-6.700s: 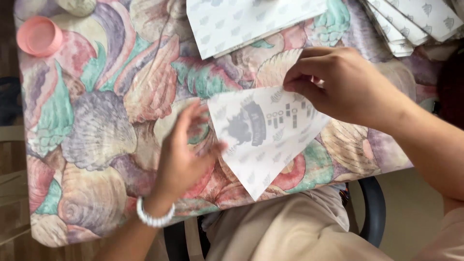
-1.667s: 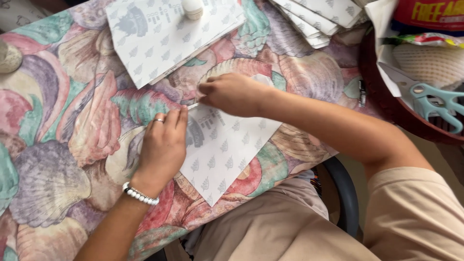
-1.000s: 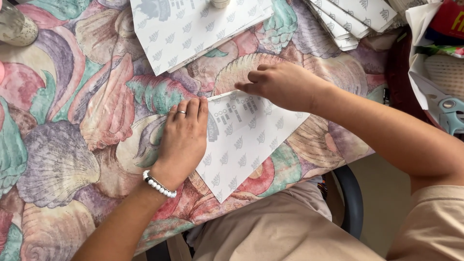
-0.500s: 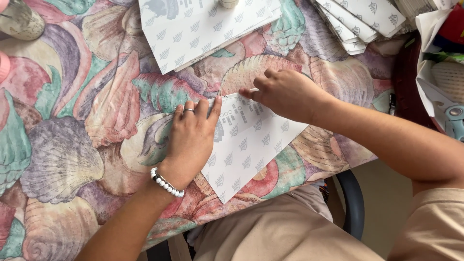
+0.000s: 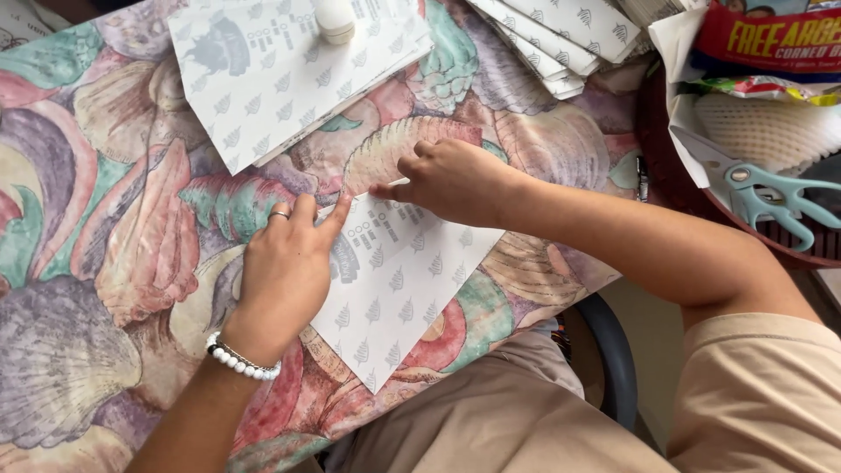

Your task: Folding and creasing printed packaging paper sheets on a table.

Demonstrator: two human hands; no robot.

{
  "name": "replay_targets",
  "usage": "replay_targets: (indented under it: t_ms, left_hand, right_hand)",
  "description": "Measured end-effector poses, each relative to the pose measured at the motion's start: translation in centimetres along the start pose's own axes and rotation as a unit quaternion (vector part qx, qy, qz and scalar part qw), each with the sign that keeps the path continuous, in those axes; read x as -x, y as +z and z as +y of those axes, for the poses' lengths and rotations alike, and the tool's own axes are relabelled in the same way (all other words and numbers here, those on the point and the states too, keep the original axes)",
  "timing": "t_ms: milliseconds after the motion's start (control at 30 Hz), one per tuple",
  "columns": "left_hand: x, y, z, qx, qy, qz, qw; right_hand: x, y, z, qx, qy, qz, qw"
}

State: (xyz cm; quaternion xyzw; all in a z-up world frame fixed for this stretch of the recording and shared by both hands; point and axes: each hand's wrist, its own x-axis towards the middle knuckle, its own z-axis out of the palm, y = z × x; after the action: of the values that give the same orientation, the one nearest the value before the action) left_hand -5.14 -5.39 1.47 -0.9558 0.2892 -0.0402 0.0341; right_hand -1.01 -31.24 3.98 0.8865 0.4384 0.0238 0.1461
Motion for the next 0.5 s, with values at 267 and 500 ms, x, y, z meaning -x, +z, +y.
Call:
replay_targets:
  t_ms: [267, 500]
  left_hand:
    - [-0.5, -2.2, 1.4, -0.090, 0.034, 0.001, 0.995]
    - [-0.6, 0.1, 1.7, -0.073, 0.063, 0.055, 0.994]
  right_hand:
    - [0.5, 1.9, 1.2, -0.029, -0.013, 0.045, 0.998]
    - [2.2, 4.3, 2.9, -0.024, -0.031, 0.167, 0.985]
